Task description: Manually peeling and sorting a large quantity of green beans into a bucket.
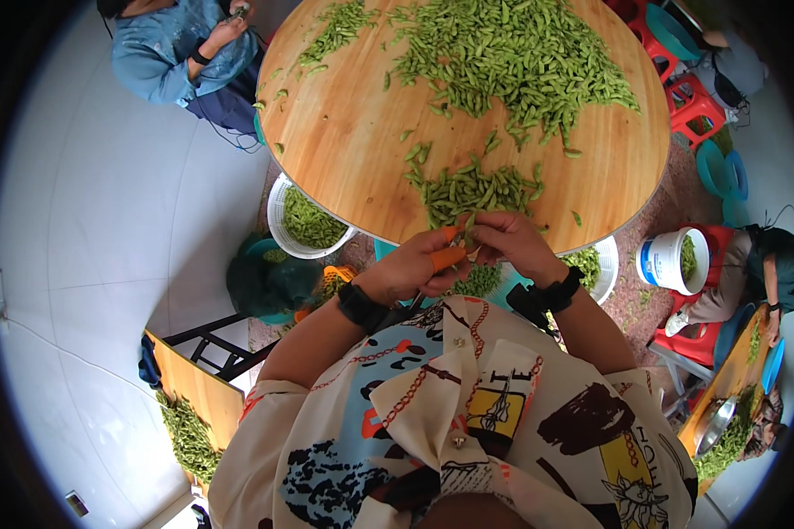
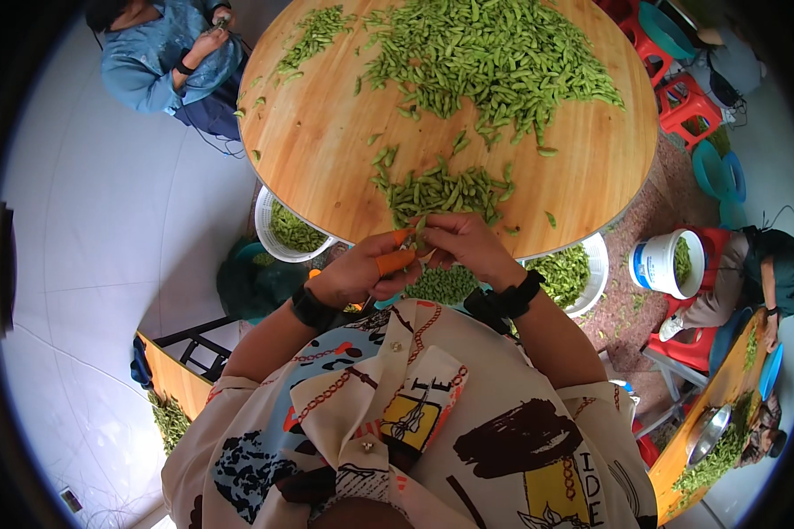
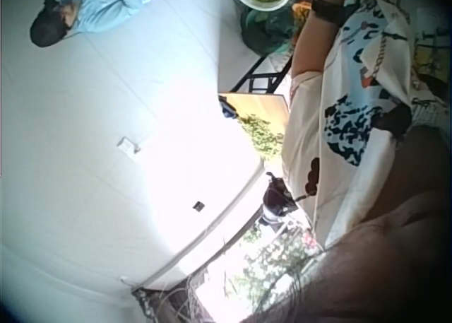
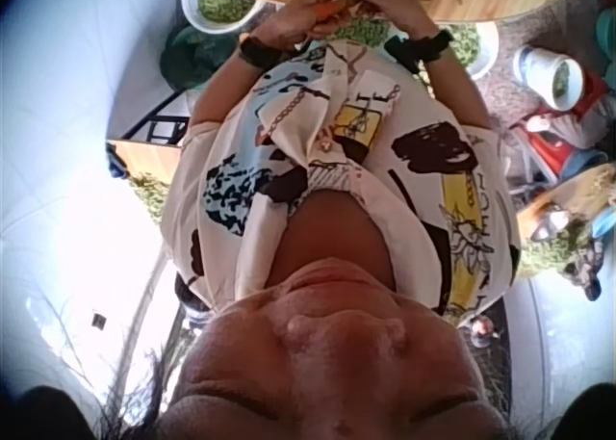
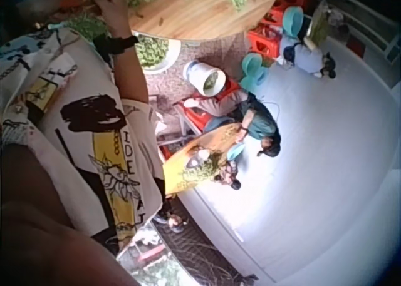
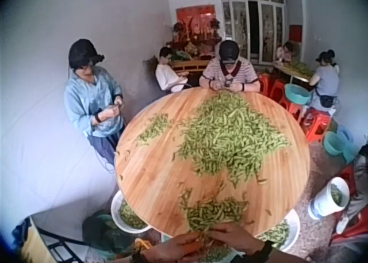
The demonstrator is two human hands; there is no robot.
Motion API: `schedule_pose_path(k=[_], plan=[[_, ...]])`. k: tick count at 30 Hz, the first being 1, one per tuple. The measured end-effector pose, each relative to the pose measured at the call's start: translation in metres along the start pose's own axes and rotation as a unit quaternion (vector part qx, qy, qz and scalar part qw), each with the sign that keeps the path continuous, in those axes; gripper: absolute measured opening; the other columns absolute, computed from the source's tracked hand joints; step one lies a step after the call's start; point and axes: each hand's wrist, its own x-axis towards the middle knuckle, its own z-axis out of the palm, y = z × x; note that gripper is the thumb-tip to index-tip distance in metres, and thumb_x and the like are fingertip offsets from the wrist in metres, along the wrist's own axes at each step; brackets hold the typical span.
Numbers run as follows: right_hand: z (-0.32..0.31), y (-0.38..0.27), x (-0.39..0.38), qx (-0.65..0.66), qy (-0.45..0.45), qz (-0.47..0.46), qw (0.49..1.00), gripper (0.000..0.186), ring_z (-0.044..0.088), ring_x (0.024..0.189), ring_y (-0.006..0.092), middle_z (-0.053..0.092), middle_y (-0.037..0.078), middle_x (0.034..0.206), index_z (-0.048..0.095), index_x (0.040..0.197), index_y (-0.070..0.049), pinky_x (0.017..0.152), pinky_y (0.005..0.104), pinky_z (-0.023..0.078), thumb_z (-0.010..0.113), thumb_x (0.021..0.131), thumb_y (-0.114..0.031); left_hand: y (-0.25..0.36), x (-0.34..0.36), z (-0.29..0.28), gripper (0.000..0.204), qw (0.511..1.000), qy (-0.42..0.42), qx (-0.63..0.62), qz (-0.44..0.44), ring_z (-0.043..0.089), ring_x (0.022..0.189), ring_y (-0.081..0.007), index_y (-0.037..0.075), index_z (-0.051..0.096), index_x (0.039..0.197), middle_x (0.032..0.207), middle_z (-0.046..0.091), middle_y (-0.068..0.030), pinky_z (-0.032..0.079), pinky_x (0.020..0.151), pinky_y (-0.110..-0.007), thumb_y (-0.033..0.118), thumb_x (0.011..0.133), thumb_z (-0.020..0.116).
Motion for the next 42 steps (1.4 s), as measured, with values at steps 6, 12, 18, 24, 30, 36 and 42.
schedule_pose_path(k=[6,12,18,24,30,36,42], plan=[[0.0,0.004,0.004,-0.015,-0.011,-0.011,1.0,0.029,0.057,0.057,0.0058,0.063,0.002,0.072,0.056,0.112,-0.004,0.05,0.0168,0.045,0.051,0.087,-0.017,-0.004,-0.003,-0.001,0.018,1.0,0.002,-0.014,0.005,0.031,0.042,-0.003,0.006,0.044,0.108,0.074,0.05,-0.0035,0.022,0.035,-0.016,0.012,0.092,0.04],[0.004,-0.001,0.008,-0.091,-0.006,-0.005,0.996,0.024,0.056,0.058,0.0048,0.063,0.002,0.071,0.061,0.104,-0.004,0.051,0.017,0.043,0.054,0.085,-0.017,-0.005,-0.004,-0.001,0.016,0.997,0.07,0.027,0.009,0.033,0.043,-0.0028,0.006,0.049,0.103,0.07,0.05,-0.0023,0.022,0.036,-0.016,0.012,0.089,0.044],[0.013,-0.004,0.012,-0.066,0.092,-0.052,0.992,0.016,0.043,0.054,0.0022,0.06,0.0,0.069,0.064,0.09,-0.003,0.047,0.0171,0.033,0.058,0.081,-0.014,0.003,-0.009,0.007,0.012,0.992,0.111,0.062,0.018,0.033,0.042,-0.0027,0.007,0.049,0.099,0.066,0.05,-0.0005,0.022,0.036,-0.016,0.012,0.088,0.046],[0.018,-0.013,0.012,-0.037,0.092,-0.059,0.993,0.014,0.042,0.053,0.0037,0.059,0.001,0.071,0.063,0.086,0.0,0.047,0.0176,0.032,0.061,0.078,-0.013,0.013,-0.016,0.013,0.014,0.986,0.139,0.089,0.009,0.034,0.042,-0.0028,0.007,0.05,0.1,0.063,0.049,0.0002,0.022,0.036,-0.017,0.012,0.088,0.046],[0.003,-0.014,0.02,0.245,-0.031,0.035,0.968,0.012,0.04,0.051,0.0047,0.056,0.001,0.071,0.06,0.087,0.001,0.046,0.0181,0.032,0.059,0.079,-0.007,0.031,-0.029,0.02,0.022,0.996,0.077,0.05,0.012,0.033,0.041,-0.0026,0.006,0.051,0.109,0.061,0.047,0.0004,0.021,0.035,-0.017,0.011,0.088,0.046],[0.01,-0.007,0.022,0.378,-0.164,0.001,0.911,0.01,0.041,0.052,0.0043,0.053,0.0,0.071,0.059,0.089,0.0,0.048,0.0186,0.033,0.056,0.08,-0.004,0.027,-0.034,0.024,0.028,0.998,0.035,-0.047,0.013,0.03,0.037,-0.0021,0.007,0.052,0.114,0.057,0.044,0.0022,0.02,0.034,-0.017,0.007,0.088,0.045],[0.006,0.003,0.026,0.309,-0.085,0.011,0.947,0.011,0.047,0.056,0.0044,0.057,0.0,0.074,0.059,0.087,-0.001,0.051,0.0177,0.035,0.06,0.079,-0.009,0.023,-0.025,0.02,0.02,0.995,0.067,0.074,0.026,0.033,0.04,-0.0026,0.005,0.055,0.103,0.057,0.045,0.0022,0.024,0.035,-0.018,0.008,0.087,0.044]])
